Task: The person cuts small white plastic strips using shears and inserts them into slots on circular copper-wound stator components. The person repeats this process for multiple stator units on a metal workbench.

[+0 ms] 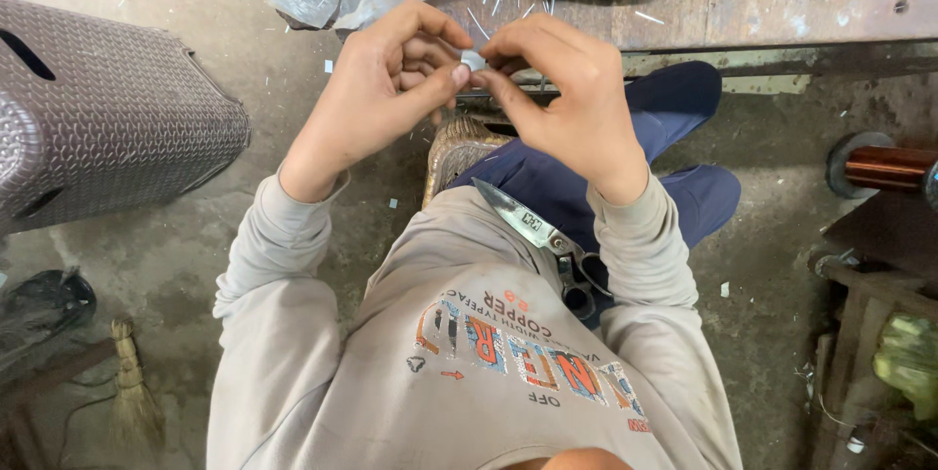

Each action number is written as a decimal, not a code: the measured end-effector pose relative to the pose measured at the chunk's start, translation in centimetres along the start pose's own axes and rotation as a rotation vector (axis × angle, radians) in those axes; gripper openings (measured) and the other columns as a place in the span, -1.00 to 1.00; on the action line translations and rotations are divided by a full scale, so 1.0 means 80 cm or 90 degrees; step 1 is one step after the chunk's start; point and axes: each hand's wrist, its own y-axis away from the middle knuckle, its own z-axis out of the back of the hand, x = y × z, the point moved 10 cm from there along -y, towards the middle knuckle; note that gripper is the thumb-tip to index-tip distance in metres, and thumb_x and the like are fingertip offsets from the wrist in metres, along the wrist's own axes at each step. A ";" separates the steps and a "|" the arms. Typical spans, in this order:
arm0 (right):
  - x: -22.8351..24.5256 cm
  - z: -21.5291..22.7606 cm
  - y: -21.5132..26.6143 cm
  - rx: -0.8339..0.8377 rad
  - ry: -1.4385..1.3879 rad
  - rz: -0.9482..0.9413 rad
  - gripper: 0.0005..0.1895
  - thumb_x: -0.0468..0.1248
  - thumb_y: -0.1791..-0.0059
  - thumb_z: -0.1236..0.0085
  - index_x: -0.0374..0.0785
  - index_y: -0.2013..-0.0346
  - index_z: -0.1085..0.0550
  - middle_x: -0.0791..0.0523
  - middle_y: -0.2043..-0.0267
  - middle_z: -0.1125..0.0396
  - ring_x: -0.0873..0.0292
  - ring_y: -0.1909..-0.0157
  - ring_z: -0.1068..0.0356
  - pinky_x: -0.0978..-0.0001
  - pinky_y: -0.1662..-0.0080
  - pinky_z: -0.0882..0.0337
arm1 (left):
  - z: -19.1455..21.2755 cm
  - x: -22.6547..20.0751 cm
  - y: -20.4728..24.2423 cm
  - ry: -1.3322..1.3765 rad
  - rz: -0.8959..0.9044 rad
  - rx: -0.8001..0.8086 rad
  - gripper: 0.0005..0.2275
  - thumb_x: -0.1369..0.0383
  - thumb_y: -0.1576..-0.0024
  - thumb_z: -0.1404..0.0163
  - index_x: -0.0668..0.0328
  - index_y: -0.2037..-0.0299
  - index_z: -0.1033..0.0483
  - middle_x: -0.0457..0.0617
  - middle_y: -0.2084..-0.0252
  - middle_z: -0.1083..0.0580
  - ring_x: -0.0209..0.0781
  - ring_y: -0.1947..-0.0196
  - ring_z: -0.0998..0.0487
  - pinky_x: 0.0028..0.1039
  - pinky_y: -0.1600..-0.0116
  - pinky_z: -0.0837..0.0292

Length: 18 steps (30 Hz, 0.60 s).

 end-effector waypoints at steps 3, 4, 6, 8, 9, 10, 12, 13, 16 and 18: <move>-0.012 -0.007 -0.016 0.007 -0.006 0.005 -0.78 -0.51 -0.02 -0.35 -0.39 0.11 -0.47 0.02 0.13 -0.41 0.07 0.12 -0.53 0.35 0.07 -0.52 | 0.012 -0.037 -0.001 -0.242 -0.148 -0.028 -0.77 0.59 -0.28 -0.14 0.39 -0.12 -0.46 0.01 0.10 -0.54 -0.32 0.16 -0.57 -0.56 0.09 -0.53; -0.013 -0.011 -0.022 0.014 0.003 0.019 -0.78 -0.51 -0.02 -0.35 -0.40 0.11 -0.47 0.00 0.15 -0.39 0.04 0.14 -0.50 0.33 0.09 -0.50 | 0.015 -0.045 -0.003 -0.286 -0.183 -0.042 -0.78 0.60 -0.28 -0.14 0.37 -0.10 -0.48 0.03 0.10 -0.54 -0.30 0.14 -0.59 -0.55 0.08 -0.55; -0.015 -0.020 -0.030 0.029 0.019 0.041 -0.78 -0.52 -0.01 -0.34 -0.41 0.12 -0.47 -0.02 0.18 -0.36 -0.01 0.17 -0.46 0.28 0.15 -0.45 | 0.018 -0.057 -0.004 -0.373 -0.246 -0.067 -0.81 0.62 -0.27 -0.13 0.34 -0.06 -0.51 0.05 0.09 -0.52 -0.26 0.12 -0.63 -0.53 0.04 -0.57; -0.023 -0.028 -0.036 0.048 0.016 0.033 -0.78 -0.51 0.01 -0.34 -0.40 0.15 -0.46 -0.01 0.22 -0.35 0.02 0.22 -0.47 0.29 0.18 -0.44 | 0.021 -0.052 -0.010 -0.396 -0.234 -0.070 -0.81 0.60 -0.24 -0.14 0.34 -0.02 -0.52 0.06 0.12 -0.52 -0.22 0.20 -0.61 -0.50 0.12 -0.53; -0.027 -0.031 -0.038 0.057 0.013 0.028 -0.79 -0.51 0.02 -0.33 -0.40 0.17 -0.46 0.00 0.25 -0.34 0.04 0.25 -0.47 0.30 0.20 -0.44 | 0.023 -0.049 -0.011 -0.408 -0.227 -0.072 -0.82 0.59 -0.23 -0.15 0.34 -0.01 -0.52 0.07 0.14 -0.52 -0.20 0.24 -0.61 -0.49 0.15 -0.52; -0.030 -0.032 -0.041 0.062 0.024 0.030 -0.79 -0.50 0.01 -0.35 -0.40 0.17 -0.46 -0.01 0.26 -0.34 0.04 0.25 -0.46 0.30 0.21 -0.43 | 0.024 -0.050 -0.012 -0.441 -0.237 -0.079 -0.83 0.58 -0.23 -0.16 0.34 0.01 -0.52 0.08 0.15 -0.52 -0.14 0.24 -0.59 -0.45 0.16 -0.50; -0.035 -0.035 -0.042 0.073 0.042 0.031 -0.79 -0.49 -0.01 -0.38 -0.40 0.19 -0.46 -0.01 0.27 -0.33 0.03 0.27 -0.45 0.29 0.22 -0.41 | 0.024 -0.049 -0.010 -0.503 -0.250 -0.091 -0.86 0.55 -0.25 -0.19 0.33 0.05 -0.53 0.09 0.18 -0.51 -0.04 0.26 -0.56 -0.36 0.16 -0.47; -0.039 -0.035 -0.044 0.078 0.027 0.027 -0.80 -0.49 -0.01 -0.38 -0.39 0.19 -0.46 0.00 0.28 -0.33 0.06 0.28 -0.46 0.31 0.22 -0.42 | 0.023 -0.051 -0.010 -0.517 -0.268 -0.091 -0.87 0.54 -0.25 -0.19 0.32 0.07 -0.52 0.09 0.18 -0.51 0.01 0.22 -0.55 -0.32 0.13 -0.46; -0.043 -0.034 -0.046 0.082 0.000 0.019 -0.80 -0.49 -0.02 -0.37 -0.39 0.19 -0.46 0.02 0.28 -0.34 0.11 0.28 -0.48 0.34 0.21 -0.44 | 0.019 -0.058 -0.014 -0.547 -0.305 -0.080 -0.89 0.52 -0.26 -0.18 0.32 0.10 -0.50 0.09 0.17 -0.50 0.14 0.15 -0.54 -0.20 0.05 -0.42; -0.042 -0.035 -0.042 0.073 0.001 0.019 -0.80 -0.49 -0.02 -0.38 -0.39 0.18 -0.46 0.02 0.27 -0.34 0.11 0.28 -0.47 0.35 0.21 -0.44 | 0.017 -0.058 -0.014 -0.552 -0.302 -0.064 -0.89 0.51 -0.27 -0.17 0.32 0.11 -0.49 0.12 0.18 -0.49 0.17 0.14 -0.53 -0.17 0.04 -0.41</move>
